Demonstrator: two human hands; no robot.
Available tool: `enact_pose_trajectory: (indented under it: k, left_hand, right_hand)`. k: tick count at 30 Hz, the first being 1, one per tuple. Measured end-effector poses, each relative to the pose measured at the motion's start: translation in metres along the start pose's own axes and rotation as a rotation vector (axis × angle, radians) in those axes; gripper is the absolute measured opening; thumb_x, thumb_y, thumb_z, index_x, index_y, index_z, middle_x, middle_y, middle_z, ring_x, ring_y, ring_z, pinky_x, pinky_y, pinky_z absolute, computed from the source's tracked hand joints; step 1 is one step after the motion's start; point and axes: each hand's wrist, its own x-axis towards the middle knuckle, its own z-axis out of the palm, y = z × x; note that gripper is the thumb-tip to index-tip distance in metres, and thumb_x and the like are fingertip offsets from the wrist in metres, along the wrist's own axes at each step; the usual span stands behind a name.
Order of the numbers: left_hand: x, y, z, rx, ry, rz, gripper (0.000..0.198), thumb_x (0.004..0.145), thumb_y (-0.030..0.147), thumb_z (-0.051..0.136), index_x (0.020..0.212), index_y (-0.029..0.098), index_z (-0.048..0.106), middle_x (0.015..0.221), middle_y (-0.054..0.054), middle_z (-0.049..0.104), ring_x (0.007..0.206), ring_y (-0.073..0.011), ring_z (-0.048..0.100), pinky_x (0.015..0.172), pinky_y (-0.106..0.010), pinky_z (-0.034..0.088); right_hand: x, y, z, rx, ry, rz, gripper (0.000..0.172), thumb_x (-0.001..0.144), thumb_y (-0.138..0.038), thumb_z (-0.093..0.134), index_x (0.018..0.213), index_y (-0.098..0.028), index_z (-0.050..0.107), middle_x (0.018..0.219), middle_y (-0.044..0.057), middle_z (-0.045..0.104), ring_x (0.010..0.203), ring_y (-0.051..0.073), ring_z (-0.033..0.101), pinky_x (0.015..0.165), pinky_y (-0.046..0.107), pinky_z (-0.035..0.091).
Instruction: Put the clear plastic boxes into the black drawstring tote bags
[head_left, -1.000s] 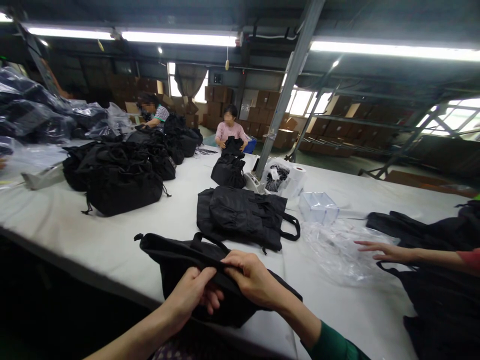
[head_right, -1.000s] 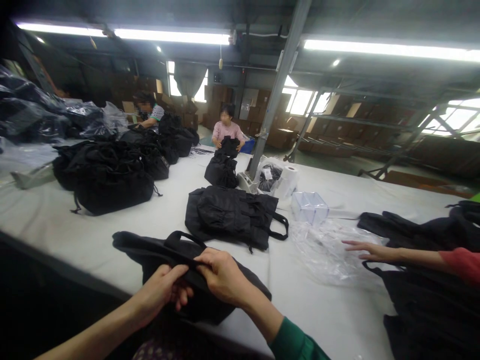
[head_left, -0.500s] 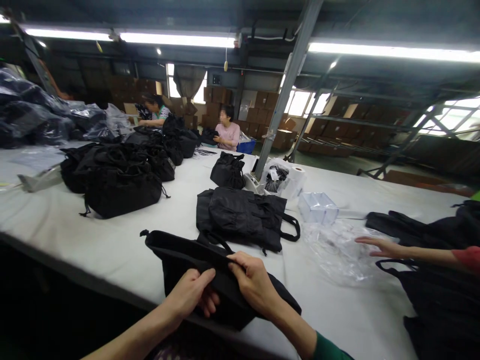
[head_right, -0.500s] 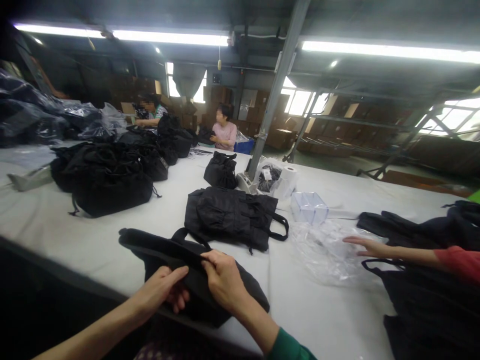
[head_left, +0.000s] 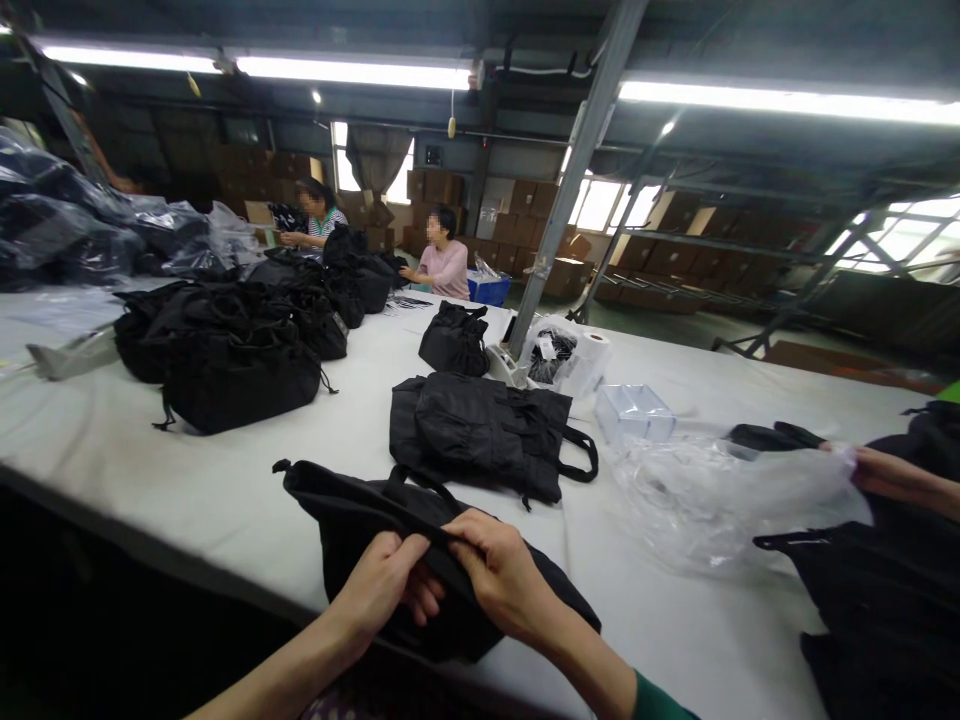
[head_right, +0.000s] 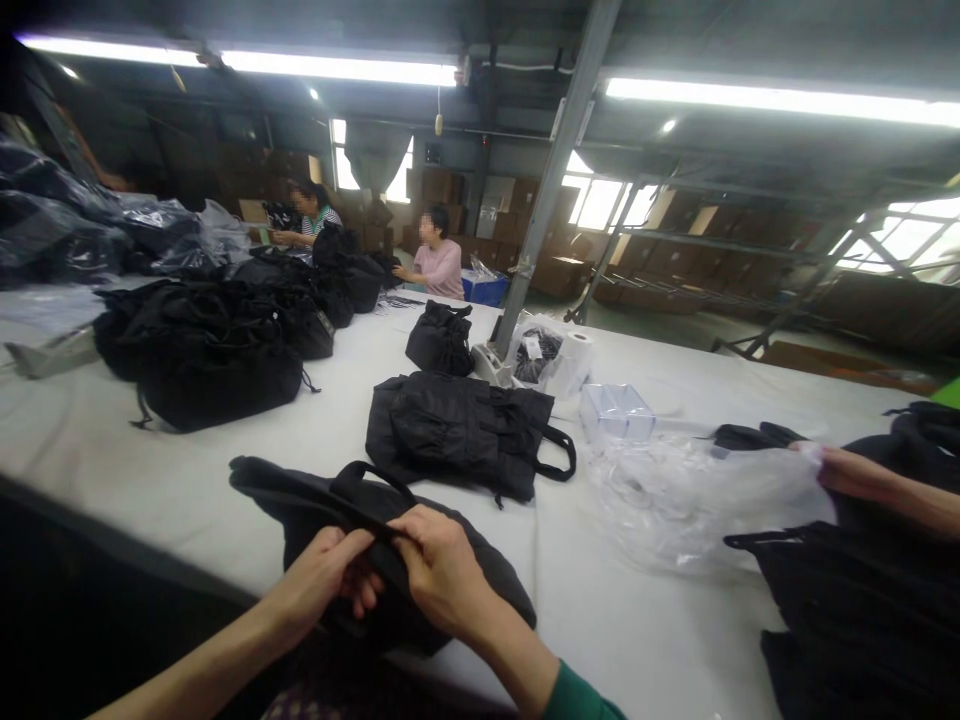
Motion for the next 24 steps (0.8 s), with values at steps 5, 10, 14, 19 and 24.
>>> enact_pose_trajectory:
  k: [5,10,14,19,24]
  left_hand:
    - [0.005,0.001,0.0,-0.053,0.017,-0.013,0.059,0.065,0.065,0.063,0.063,0.006,0.065,0.059,-0.014,0.065,0.044,-0.0159,0.058,0.04,-0.023,0.045]
    - [0.008,0.007,-0.004,-0.026,-0.024,0.01,0.062,0.067,0.069,0.063,0.066,0.007,0.063,0.062,-0.014,0.066,0.044,-0.0154,0.057,0.039,-0.022,0.043]
    - [-0.007,0.011,-0.027,-0.045,0.007,0.101,0.059,0.075,0.067,0.064,0.083,0.009,0.065,0.078,-0.013,0.069,0.054,-0.015,0.061,0.044,-0.022,0.046]
    - [-0.02,-0.012,-0.114,-0.16,0.396,0.242,0.039,0.081,0.052,0.067,0.089,0.013,0.066,0.076,-0.006,0.07,0.067,-0.0175,0.064,0.06,-0.024,0.054]
    - [0.014,-0.048,-0.183,-0.194,0.594,0.111,0.044,0.092,0.059,0.048,0.1,0.019,0.066,0.116,-0.005,0.068,0.125,-0.0223,0.051,0.108,-0.032,0.039]
  right_hand:
    - [0.001,-0.001,0.001,-0.067,-0.024,-0.002,0.023,0.093,-0.012,0.048,0.102,-0.018,0.068,0.096,0.007,0.066,0.089,0.018,0.062,0.082,0.032,0.05]
    - [-0.009,-0.003,0.0,-0.222,-0.085,-0.057,0.028,0.095,-0.02,0.047,0.119,-0.019,0.063,0.11,0.009,0.067,0.1,0.023,0.061,0.089,0.039,0.05]
    - [-0.027,0.003,-0.034,-0.323,0.074,-0.14,0.026,0.094,-0.027,0.051,0.114,-0.021,0.067,0.11,0.009,0.07,0.102,0.024,0.063,0.093,0.041,0.05]
    - [-0.092,0.039,-0.095,-0.193,0.748,0.391,0.056,0.086,-0.065,0.052,0.106,-0.016,0.07,0.104,0.013,0.071,0.095,0.028,0.067,0.092,0.044,0.051]
    - [-0.177,0.078,-0.039,0.337,0.594,1.003,0.104,0.059,-0.098,0.035,0.089,-0.007,0.075,0.095,0.024,0.071,0.093,0.036,0.067,0.091,0.052,0.05]
